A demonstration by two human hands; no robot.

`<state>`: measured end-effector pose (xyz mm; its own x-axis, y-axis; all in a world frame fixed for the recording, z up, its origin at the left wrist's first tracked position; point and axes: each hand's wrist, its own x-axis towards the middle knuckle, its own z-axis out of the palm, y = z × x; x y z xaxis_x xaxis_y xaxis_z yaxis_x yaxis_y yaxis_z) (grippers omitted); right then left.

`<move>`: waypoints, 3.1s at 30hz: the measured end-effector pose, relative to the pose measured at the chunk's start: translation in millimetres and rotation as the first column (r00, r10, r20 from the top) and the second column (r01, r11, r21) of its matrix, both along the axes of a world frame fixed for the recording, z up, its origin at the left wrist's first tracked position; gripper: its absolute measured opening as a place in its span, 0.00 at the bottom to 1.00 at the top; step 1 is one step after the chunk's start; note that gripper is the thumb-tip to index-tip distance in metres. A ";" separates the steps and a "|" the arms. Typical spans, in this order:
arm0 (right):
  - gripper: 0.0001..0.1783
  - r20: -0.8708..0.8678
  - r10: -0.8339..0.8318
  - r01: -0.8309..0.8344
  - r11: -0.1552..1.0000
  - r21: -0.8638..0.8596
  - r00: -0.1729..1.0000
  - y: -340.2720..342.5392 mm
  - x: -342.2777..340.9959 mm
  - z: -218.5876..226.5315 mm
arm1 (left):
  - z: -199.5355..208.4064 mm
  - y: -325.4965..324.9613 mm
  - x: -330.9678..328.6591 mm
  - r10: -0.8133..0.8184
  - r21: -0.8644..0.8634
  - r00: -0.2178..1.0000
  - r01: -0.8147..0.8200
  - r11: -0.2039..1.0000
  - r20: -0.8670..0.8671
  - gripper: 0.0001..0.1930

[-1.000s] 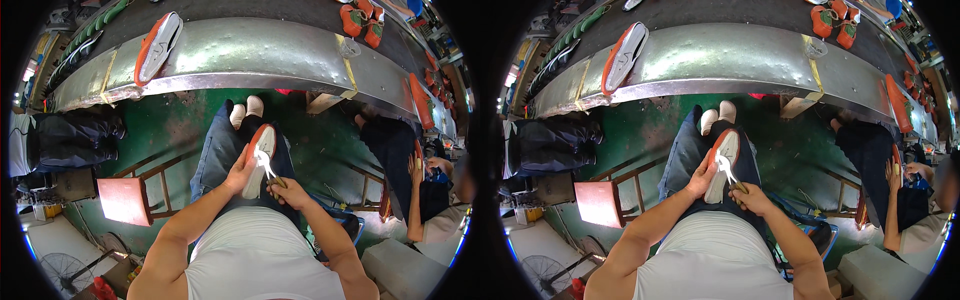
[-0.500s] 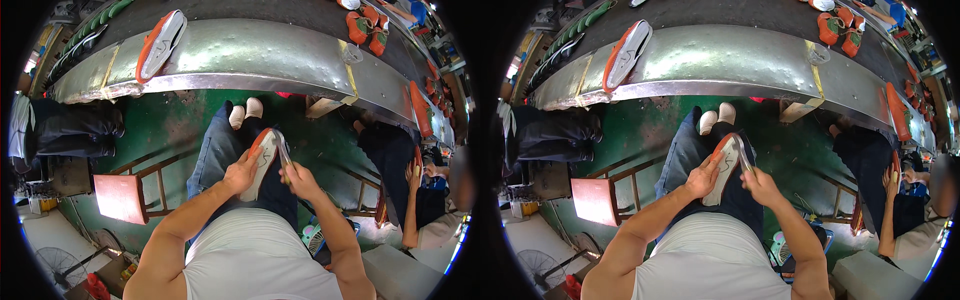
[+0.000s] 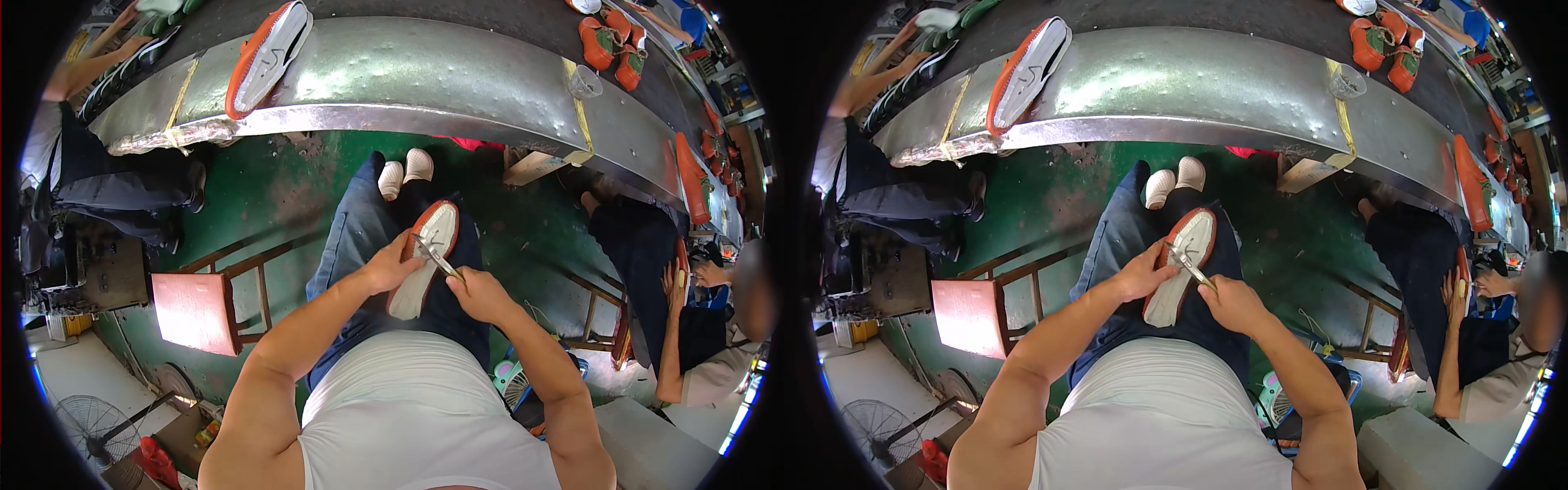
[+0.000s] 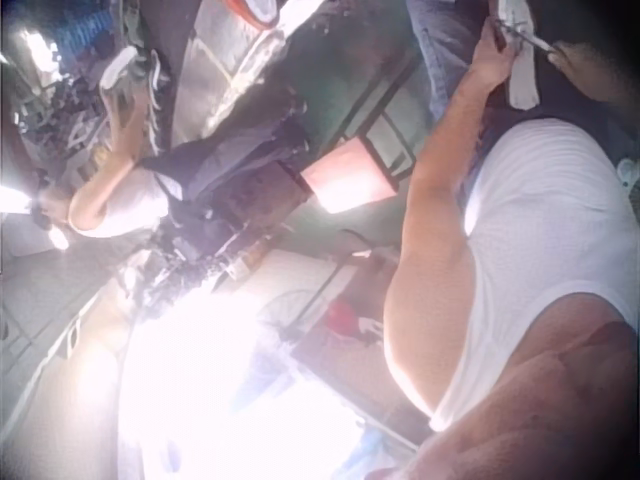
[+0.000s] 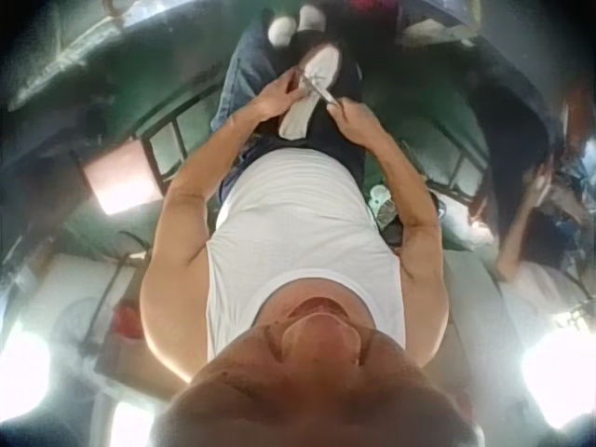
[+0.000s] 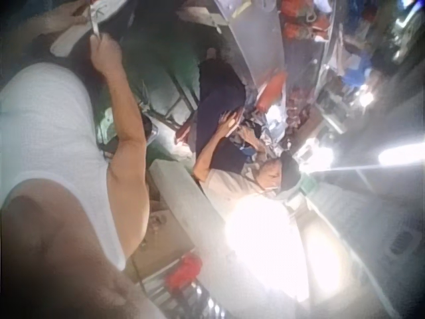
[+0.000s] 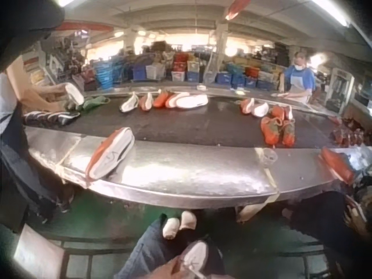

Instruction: Using pliers to pull and adjust material on shoe lasts at a factory assembly line.

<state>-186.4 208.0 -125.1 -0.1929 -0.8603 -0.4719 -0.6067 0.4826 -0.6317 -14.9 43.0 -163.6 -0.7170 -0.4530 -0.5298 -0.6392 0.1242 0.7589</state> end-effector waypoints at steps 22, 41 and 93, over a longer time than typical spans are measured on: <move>0.19 0.168 0.172 -0.184 0.981 0.062 0.971 58.7 13.5 13.3 | -7.2 2.3 5.3 0.124 0.450 0.990 -0.082 0.889 -0.065 0.38; 0.19 0.306 -0.178 0.215 0.972 -0.090 0.935 65.1 13.8 -12.3 | 14.5 21.3 48.6 0.411 0.681 0.866 -0.119 0.723 -0.285 0.44; 0.41 0.241 -0.314 0.391 0.816 -0.427 0.918 -40.2 20.6 22.9 | 46.2 -32.5 -12.4 0.186 0.339 0.796 0.025 0.940 -0.576 0.32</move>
